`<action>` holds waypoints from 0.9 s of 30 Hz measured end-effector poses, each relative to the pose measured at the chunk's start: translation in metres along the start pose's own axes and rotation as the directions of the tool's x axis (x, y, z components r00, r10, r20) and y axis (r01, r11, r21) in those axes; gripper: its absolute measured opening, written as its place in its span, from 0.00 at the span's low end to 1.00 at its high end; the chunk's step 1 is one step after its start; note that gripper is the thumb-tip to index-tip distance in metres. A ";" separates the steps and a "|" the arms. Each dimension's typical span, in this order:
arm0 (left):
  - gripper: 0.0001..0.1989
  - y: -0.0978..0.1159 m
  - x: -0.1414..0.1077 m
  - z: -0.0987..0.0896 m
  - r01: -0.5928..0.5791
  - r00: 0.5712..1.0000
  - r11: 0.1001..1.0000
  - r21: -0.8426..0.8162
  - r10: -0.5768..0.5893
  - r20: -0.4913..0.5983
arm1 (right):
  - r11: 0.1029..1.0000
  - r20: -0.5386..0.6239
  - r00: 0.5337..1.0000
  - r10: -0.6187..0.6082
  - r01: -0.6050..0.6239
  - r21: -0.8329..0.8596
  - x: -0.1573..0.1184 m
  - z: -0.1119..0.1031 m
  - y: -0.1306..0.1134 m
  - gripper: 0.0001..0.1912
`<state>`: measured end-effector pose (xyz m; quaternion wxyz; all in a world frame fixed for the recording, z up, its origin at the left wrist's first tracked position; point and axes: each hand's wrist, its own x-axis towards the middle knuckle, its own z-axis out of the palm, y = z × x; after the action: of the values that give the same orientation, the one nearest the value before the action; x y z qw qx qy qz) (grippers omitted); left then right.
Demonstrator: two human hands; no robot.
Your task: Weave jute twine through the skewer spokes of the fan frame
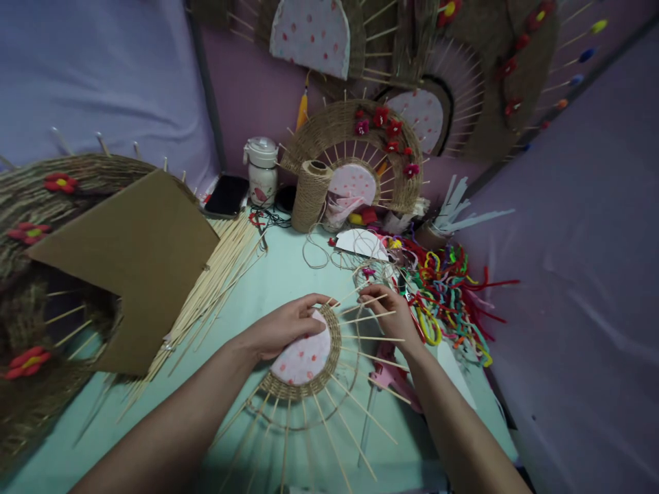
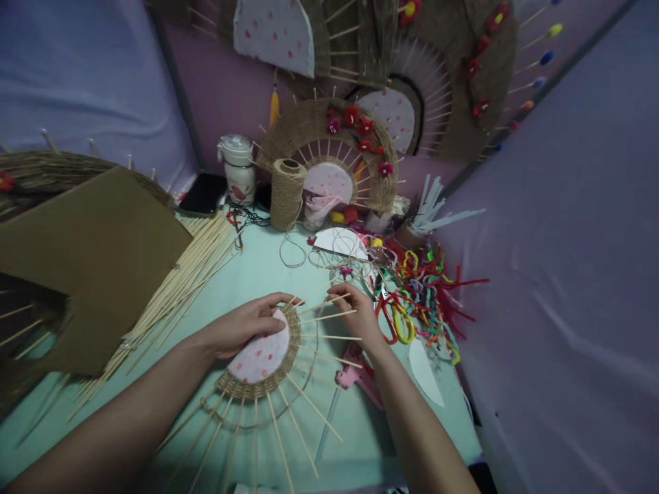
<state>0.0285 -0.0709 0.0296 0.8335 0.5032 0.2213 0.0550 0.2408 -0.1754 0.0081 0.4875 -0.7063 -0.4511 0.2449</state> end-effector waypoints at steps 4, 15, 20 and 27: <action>0.25 0.005 -0.003 -0.004 0.013 1.000 0.996 -0.090 -0.012 0.016 | 0.997 0.031 0.998 -0.045 0.047 -0.060 0.000 0.004 -0.004 0.06; 0.23 0.005 -0.001 -0.015 0.009 1.000 0.960 -0.281 -0.003 0.021 | 0.966 0.167 0.972 -0.167 0.195 -0.169 0.002 0.007 -0.007 0.06; 0.23 0.006 0.000 -0.015 0.015 1.000 0.954 -0.299 -0.022 -0.018 | 0.844 0.224 0.941 -0.254 0.329 -0.424 -0.006 -0.012 -0.013 0.10; 0.23 0.007 0.002 -0.028 0.006 0.994 0.962 -0.272 -0.036 -0.105 | 0.755 0.068 0.986 -0.150 0.159 -0.637 -0.053 -0.042 -0.015 0.11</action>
<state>0.0191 -0.0439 0.0245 0.8817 0.3783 0.2622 0.1035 0.2430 -0.2398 0.0341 0.2333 -0.7889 -0.5671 0.0401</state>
